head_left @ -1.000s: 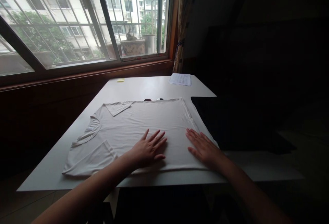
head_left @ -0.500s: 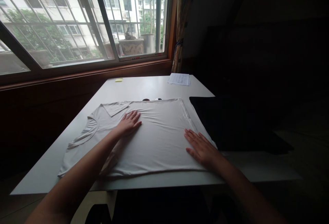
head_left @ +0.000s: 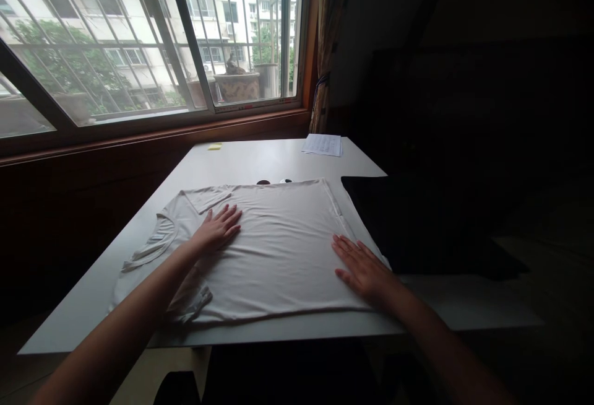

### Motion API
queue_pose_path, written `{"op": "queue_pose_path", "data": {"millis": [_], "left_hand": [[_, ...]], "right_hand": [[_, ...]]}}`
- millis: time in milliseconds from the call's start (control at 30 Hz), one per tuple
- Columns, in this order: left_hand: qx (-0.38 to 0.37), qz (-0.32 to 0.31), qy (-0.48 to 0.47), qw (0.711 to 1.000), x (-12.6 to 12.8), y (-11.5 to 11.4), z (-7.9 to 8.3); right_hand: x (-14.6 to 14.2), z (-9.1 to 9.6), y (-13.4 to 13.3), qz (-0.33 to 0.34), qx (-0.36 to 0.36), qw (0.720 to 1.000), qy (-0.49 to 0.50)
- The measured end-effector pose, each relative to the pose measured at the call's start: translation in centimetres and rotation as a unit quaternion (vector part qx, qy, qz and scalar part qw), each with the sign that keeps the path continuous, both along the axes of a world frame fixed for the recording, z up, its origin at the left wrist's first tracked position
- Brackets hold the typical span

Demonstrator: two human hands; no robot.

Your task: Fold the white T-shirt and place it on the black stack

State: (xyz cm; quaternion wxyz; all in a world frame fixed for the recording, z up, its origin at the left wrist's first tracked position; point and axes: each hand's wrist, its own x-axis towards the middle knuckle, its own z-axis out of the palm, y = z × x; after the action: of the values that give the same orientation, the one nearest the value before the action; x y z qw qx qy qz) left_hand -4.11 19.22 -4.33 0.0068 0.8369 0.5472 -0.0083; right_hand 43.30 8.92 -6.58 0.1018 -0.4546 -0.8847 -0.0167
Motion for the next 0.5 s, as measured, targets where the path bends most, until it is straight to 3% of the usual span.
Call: {"op": "queue_pose_path", "data": {"millis": [133, 233, 367, 500], "left_hand": [[0.003, -0.054, -0.008, 0.999, -1.3, -3.2, 0.1], [0.001, -0.036, -0.016, 0.999, -4.1, -4.4, -0.3], [0.001, 0.028, -0.01, 1.0, -8.4, -3.9, -0.9], [-0.001, 0.077, 0.006, 0.997, -10.7, -2.2, -1.1]], "right_hand": [[0.0, 0.1, -0.1, -0.001, -0.009, 1.0, -0.006], [0.2, 0.1, -0.2, -0.005, -0.012, 1.0, -0.005], [0.6, -0.1, -0.5, -0.011, -0.01, 1.0, -0.006], [0.8, -0.3, -0.7, -0.011, -0.013, 1.0, -0.016]]}}
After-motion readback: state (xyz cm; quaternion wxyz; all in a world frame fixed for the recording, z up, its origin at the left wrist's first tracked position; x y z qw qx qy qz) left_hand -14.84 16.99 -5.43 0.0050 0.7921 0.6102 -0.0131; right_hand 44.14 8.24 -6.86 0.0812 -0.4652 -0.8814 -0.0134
